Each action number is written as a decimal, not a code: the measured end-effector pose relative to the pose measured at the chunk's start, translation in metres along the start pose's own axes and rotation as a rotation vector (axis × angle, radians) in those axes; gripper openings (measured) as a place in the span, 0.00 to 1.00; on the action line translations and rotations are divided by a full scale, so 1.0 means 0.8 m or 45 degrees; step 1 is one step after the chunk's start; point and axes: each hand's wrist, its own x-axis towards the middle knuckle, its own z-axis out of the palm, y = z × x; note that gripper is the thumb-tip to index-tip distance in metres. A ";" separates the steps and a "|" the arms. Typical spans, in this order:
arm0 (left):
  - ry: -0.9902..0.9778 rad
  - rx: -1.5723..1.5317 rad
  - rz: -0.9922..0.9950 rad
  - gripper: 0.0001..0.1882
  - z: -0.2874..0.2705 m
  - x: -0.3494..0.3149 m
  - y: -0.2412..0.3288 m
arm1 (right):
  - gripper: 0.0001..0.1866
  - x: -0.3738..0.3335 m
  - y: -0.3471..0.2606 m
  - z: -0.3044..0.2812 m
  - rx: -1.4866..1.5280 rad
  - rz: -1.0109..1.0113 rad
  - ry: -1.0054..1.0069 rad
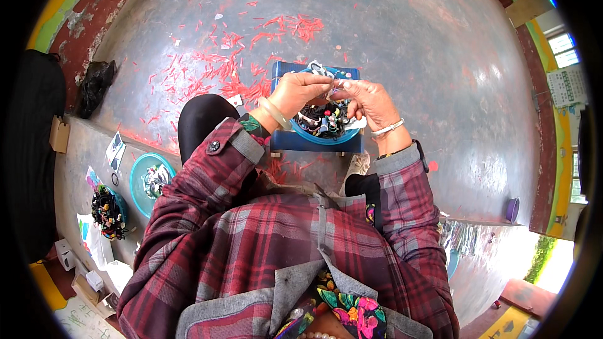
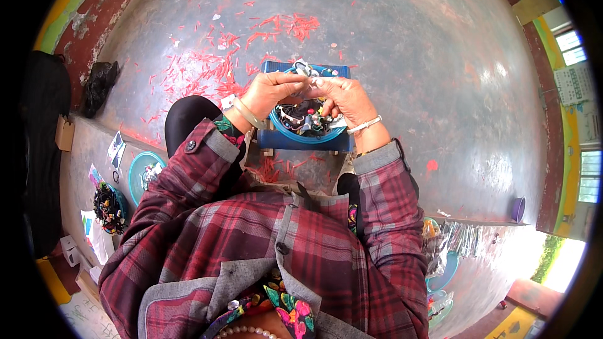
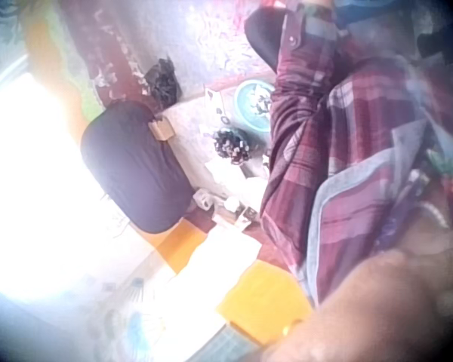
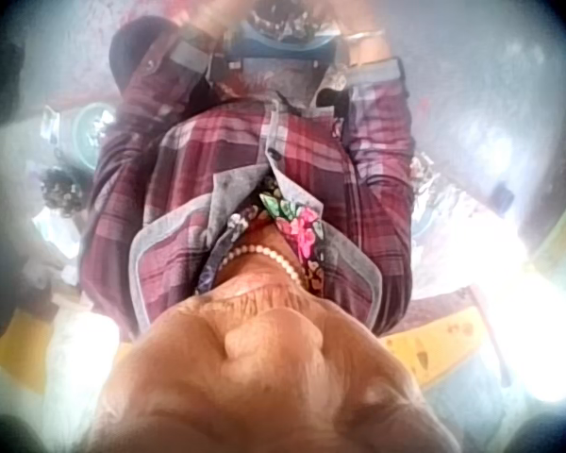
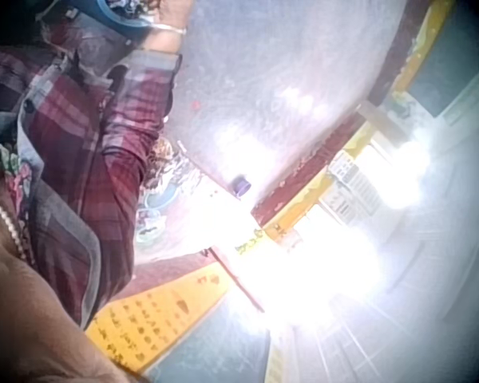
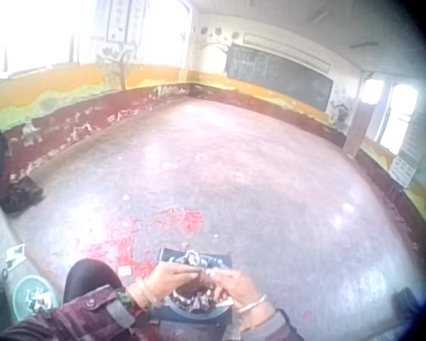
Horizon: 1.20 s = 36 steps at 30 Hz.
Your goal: The person sits on the floor and assembles small keychains by hand. They pick up small plastic charms and metal rings from a blue tray, attach the charms to the rings, and place the finished keychains into a green bowl. The person handles the items one at a time, occasionally adjusting the tray or reaching for new components.
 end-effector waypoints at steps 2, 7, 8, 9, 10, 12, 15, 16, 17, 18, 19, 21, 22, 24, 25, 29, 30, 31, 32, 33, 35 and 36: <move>0.007 0.016 -0.007 0.13 0.002 -0.002 0.003 | 0.20 -0.001 -0.003 0.000 -0.035 0.018 -0.015; -0.018 0.008 -0.011 0.13 -0.001 0.000 0.000 | 0.20 -0.002 -0.003 -0.004 -0.049 0.069 -0.123; -0.014 0.014 -0.032 0.13 -0.001 0.000 0.000 | 0.20 -0.001 -0.002 -0.005 -0.043 0.080 -0.143; -0.010 0.020 -0.054 0.13 -0.002 0.000 0.000 | 0.19 -0.001 -0.002 -0.007 -0.046 0.057 -0.143; -0.007 0.026 -0.075 0.12 -0.002 0.000 0.000 | 0.18 -0.001 -0.001 -0.008 -0.048 0.034 -0.143; 0.025 -0.135 -0.101 0.12 -0.008 0.005 -0.008 | 0.16 0.000 -0.001 -0.008 -0.054 -0.013 -0.137; 0.098 -0.313 -0.105 0.11 -0.010 0.007 -0.011 | 0.15 0.002 0.001 -0.008 -0.066 -0.103 -0.086; 0.127 -0.362 -0.101 0.11 -0.010 0.007 -0.011 | 0.14 0.004 0.005 -0.008 -0.075 -0.143 -0.050; 0.122 -0.368 -0.114 0.12 -0.011 0.008 -0.012 | 0.13 0.005 0.006 -0.007 -0.085 -0.183 -0.014; 0.116 -0.375 -0.127 0.12 -0.013 0.009 -0.015 | 0.12 0.005 0.006 -0.003 -0.192 -0.234 0.043; 0.111 -0.381 -0.140 0.13 -0.014 0.009 -0.017 | 0.11 0.005 0.006 0.002 -0.298 -0.285 0.100; 0.168 -0.179 -0.053 0.14 -0.006 0.006 -0.011 | 0.10 0.004 0.006 0.008 -0.607 -0.483 0.203; 0.196 -0.078 -0.009 0.14 -0.002 0.004 -0.007 | 0.09 0.004 0.006 0.009 -0.810 -0.631 0.248; 0.146 0.055 0.033 0.16 0.004 0.001 0.003 | 0.09 0.000 0.004 0.015 -1.136 -0.831 0.326; 0.121 0.122 0.054 0.17 0.005 0.000 0.005 | 0.08 -0.004 0.002 0.020 -1.259 -0.883 0.359; 0.037 0.186 0.137 0.16 -0.001 0.006 -0.012 | 0.04 -0.003 0.002 0.035 -1.603 -1.021 0.344; 0.026 0.165 0.147 0.16 -0.002 0.008 -0.018 | 0.03 -0.002 0.003 0.038 -1.676 -1.050 0.325; 0.015 0.144 0.158 0.15 -0.004 0.010 -0.023 | 0.03 -0.002 0.002 0.041 -1.695 -1.076 0.304; 0.024 0.164 0.175 0.15 -0.004 0.011 -0.024 | 0.04 -0.003 0.000 0.043 -1.714 -1.101 0.286; 0.033 0.183 0.192 0.15 -0.005 0.011 -0.025 | 0.05 -0.003 -0.001 0.045 -1.734 -1.126 0.266; 0.071 0.212 0.208 0.14 -0.005 0.011 -0.025 | 0.06 -0.001 0.000 0.048 -1.714 -1.200 0.305; 0.099 0.222 0.208 0.14 -0.005 0.011 -0.024 | 0.07 -0.001 0.001 0.049 -1.703 -1.237 0.324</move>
